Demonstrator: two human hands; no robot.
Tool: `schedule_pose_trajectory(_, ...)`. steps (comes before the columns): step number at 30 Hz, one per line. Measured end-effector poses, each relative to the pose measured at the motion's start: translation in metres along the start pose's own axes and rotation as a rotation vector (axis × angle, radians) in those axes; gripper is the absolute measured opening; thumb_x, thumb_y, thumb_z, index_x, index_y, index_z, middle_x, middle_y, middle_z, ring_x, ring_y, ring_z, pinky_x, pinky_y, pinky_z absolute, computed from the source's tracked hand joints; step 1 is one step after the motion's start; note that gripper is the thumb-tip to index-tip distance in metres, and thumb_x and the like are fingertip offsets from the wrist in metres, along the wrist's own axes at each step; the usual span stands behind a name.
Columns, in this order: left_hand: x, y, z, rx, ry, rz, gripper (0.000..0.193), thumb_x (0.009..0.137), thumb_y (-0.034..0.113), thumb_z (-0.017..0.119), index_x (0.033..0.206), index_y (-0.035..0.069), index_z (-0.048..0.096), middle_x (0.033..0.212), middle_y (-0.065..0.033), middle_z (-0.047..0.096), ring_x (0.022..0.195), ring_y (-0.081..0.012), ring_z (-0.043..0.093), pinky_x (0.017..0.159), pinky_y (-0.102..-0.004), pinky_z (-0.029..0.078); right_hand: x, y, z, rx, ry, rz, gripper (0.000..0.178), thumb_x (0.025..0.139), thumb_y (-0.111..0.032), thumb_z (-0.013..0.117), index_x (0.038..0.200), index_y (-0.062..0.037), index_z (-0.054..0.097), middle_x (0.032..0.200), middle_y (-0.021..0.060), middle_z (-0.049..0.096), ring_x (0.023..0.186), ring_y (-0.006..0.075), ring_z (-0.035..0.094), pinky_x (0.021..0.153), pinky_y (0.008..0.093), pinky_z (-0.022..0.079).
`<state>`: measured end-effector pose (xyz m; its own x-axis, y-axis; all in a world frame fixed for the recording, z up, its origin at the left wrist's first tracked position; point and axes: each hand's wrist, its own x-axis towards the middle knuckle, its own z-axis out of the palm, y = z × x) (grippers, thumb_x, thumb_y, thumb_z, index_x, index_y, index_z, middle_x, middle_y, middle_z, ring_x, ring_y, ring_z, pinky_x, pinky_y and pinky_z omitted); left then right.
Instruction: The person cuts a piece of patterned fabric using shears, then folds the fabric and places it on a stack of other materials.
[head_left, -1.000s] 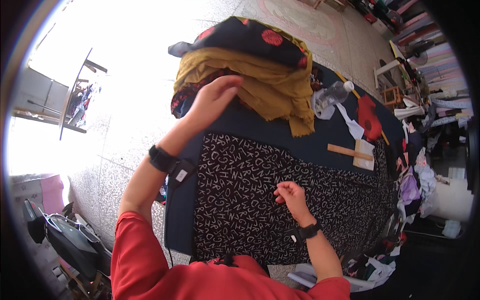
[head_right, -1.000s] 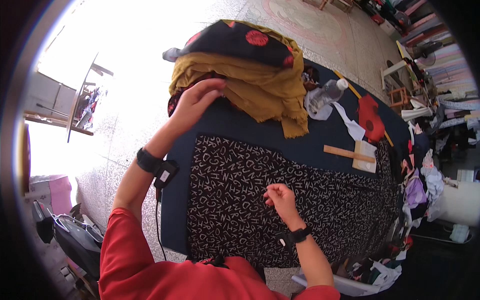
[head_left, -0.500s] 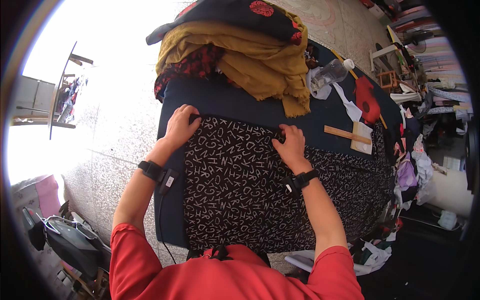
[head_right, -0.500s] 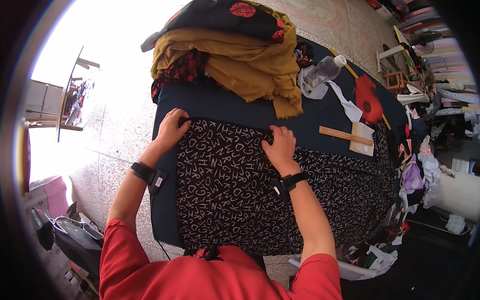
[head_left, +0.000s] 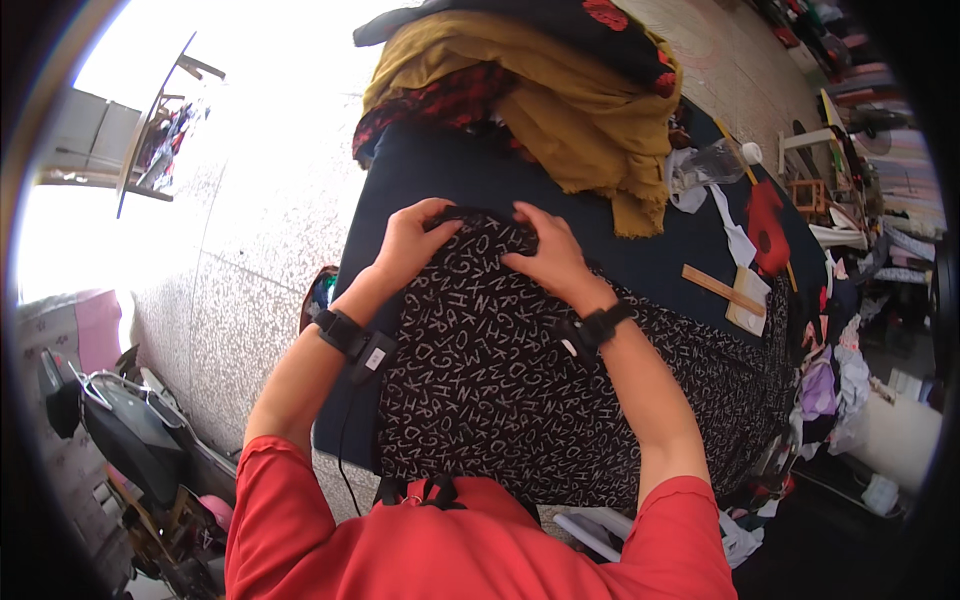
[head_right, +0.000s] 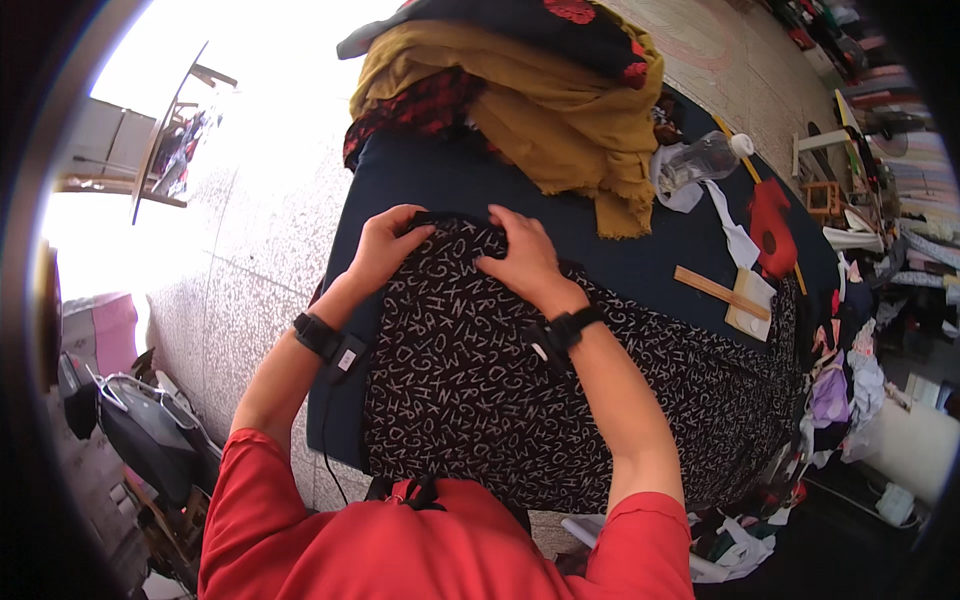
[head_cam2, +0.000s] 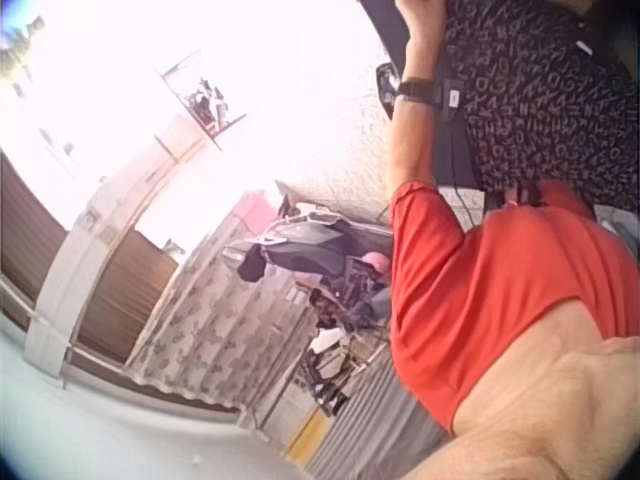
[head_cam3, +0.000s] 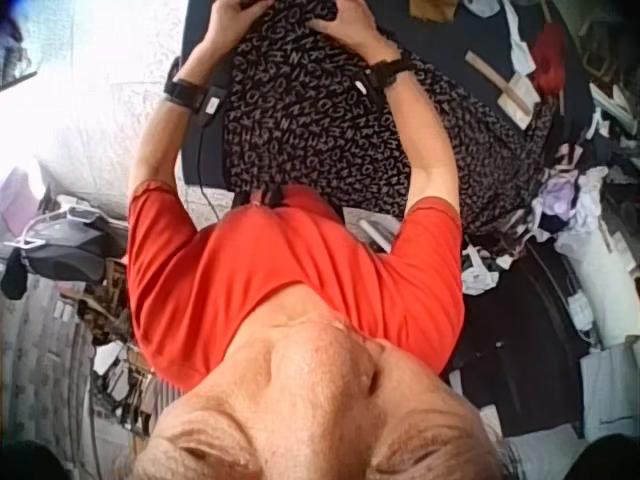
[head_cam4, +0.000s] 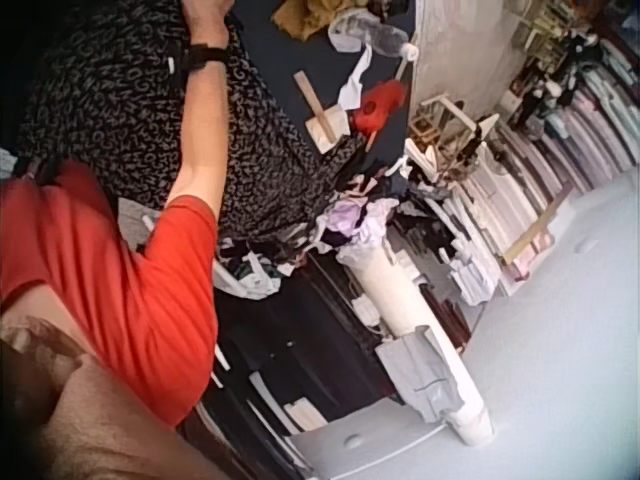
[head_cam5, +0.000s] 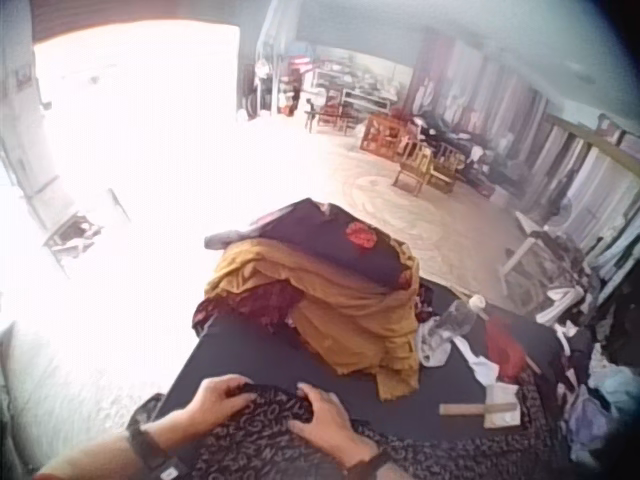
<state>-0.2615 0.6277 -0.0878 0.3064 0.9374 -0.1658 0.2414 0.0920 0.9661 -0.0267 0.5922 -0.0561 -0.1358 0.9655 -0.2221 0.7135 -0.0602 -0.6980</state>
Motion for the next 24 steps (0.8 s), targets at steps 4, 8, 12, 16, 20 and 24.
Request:
schedule_pose_trajectory(4, -0.029, 0.025, -0.003, -0.135, -0.026, 0.003, 0.033, 0.087, 0.003, 0.065, 0.119, -0.002, 0.056, 0.097, -0.0025, 0.063, 0.089, -0.0071, 0.058, 0.079, -0.0208, 0.048, 0.027, -0.019, 0.032, 0.223, -0.198, -0.084, 0.048, 0.073, -0.018, 0.075, 0.116, -0.0054, 0.060, 0.103, 0.0117, 0.065, 0.092, 0.0260, 0.061, 0.083, 0.0347, 0.048)
schedule_pose_trajectory(8, -0.105, -0.013, -0.019, -0.202, -0.102, -0.126, 0.071, 0.084, 0.017, 0.072, 0.139, -0.001, 0.033, 0.122, -0.0142, 0.055, 0.110, -0.0177, 0.054, 0.094, -0.0303, 0.045, 0.018, -0.044, 0.032, 0.541, -0.293, -0.070, 0.021, 0.083, -0.009, 0.068, 0.100, 0.0022, 0.066, 0.086, 0.0044, 0.068, 0.078, 0.0095, 0.060, 0.071, 0.0259, 0.048)
schedule_pose_trajectory(12, -0.234, -0.026, -0.012, -0.086, -0.272, -0.231, 0.070, 0.076, 0.023, 0.076, 0.131, -0.004, 0.041, 0.119, -0.0235, 0.059, 0.110, -0.0269, 0.059, 0.094, -0.0340, 0.045, 0.001, -0.064, 0.017, 0.648, -0.267, -0.065, 0.019, 0.087, -0.007, 0.067, 0.102, 0.0026, 0.066, 0.089, -0.0016, 0.067, 0.079, 0.0043, 0.056, 0.070, 0.0212, 0.046)
schedule_pose_trajectory(16, -0.344, -0.044, -0.009, -0.057, -0.488, -0.457, 0.039, 0.078, 0.019, 0.073, 0.110, 0.000, 0.061, 0.094, -0.0166, 0.068, 0.091, -0.0245, 0.066, 0.083, -0.0344, 0.050, -0.019, -0.091, -0.014, 0.730, -0.204, -0.054, 0.015, 0.089, -0.001, 0.063, 0.103, 0.0010, 0.068, 0.090, -0.0012, 0.068, 0.080, 0.0037, 0.059, 0.072, 0.0187, 0.047)
schedule_pose_trajectory(20, -0.382, -0.014, -0.012, -0.097, -0.321, -0.651, 0.024, 0.086, 0.016, 0.067, 0.105, 0.002, 0.064, 0.083, -0.0115, 0.069, 0.078, -0.0134, 0.063, 0.075, -0.0316, 0.051, -0.025, -0.110, -0.038, 0.596, -0.087, -0.159, 0.018, 0.088, -0.001, 0.064, 0.106, 0.0008, 0.068, 0.094, -0.0006, 0.068, 0.082, 0.0045, 0.059, 0.075, 0.0193, 0.047)
schedule_pose_trajectory(24, -0.375, 0.012, -0.039, -0.168, -0.186, -0.470, 0.019, 0.091, 0.011, 0.063, 0.106, 0.000, 0.063, 0.084, -0.0075, 0.069, 0.076, -0.0066, 0.058, 0.068, -0.0279, 0.050, -0.004, -0.119, -0.049, 0.503, 0.074, -0.148, 0.020, 0.089, -0.004, 0.064, 0.108, 0.0013, 0.066, 0.097, 0.0005, 0.068, 0.084, 0.0050, 0.059, 0.077, 0.0194, 0.047)
